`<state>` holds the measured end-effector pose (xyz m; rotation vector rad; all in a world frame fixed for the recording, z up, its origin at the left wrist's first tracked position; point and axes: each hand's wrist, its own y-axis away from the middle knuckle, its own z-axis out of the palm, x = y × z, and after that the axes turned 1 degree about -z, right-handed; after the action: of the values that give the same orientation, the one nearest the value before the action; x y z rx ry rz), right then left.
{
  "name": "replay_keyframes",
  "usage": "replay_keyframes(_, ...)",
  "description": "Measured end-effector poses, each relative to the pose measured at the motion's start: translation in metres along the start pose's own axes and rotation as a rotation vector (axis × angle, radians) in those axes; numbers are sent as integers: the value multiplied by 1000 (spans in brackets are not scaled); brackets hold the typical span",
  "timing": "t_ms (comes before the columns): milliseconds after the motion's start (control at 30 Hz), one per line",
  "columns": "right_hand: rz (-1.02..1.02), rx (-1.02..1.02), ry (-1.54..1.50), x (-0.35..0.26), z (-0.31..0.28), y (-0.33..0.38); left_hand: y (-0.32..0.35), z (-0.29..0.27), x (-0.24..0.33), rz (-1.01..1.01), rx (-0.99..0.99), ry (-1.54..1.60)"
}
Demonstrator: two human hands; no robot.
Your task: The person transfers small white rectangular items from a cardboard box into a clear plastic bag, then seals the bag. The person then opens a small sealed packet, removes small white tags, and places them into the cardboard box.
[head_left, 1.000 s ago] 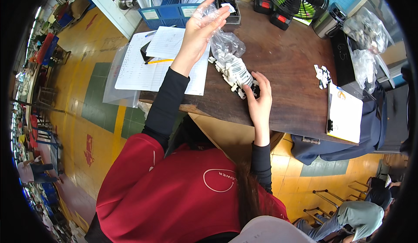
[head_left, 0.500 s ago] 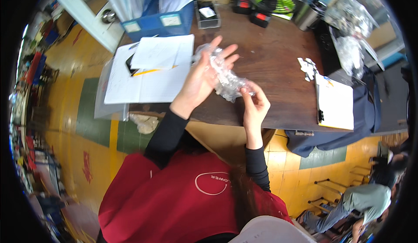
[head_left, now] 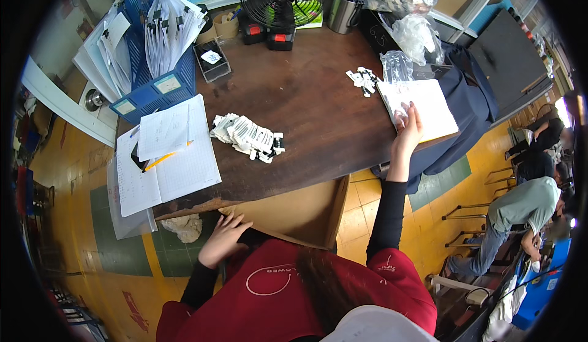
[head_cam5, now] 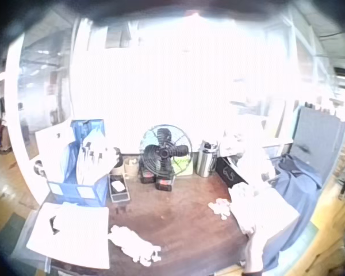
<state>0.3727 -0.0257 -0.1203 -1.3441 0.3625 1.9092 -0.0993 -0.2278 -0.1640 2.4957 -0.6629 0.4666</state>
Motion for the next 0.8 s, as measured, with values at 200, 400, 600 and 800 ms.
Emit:
replay_keyframes(200,182,-66,150,1,-47,-46,-4,37,2,-65,214,1)
replay_keyframes(400,-28,46,362,-4,-63,-38,9,34,13,-43,96,97)
replay_keyframes(600,-397,-202,422,-26,-19,36,16,32,19,-179,-19,284)
replay_keyframes(800,-217,-902,511,1,61,138,21,53,46,-200,84,407)
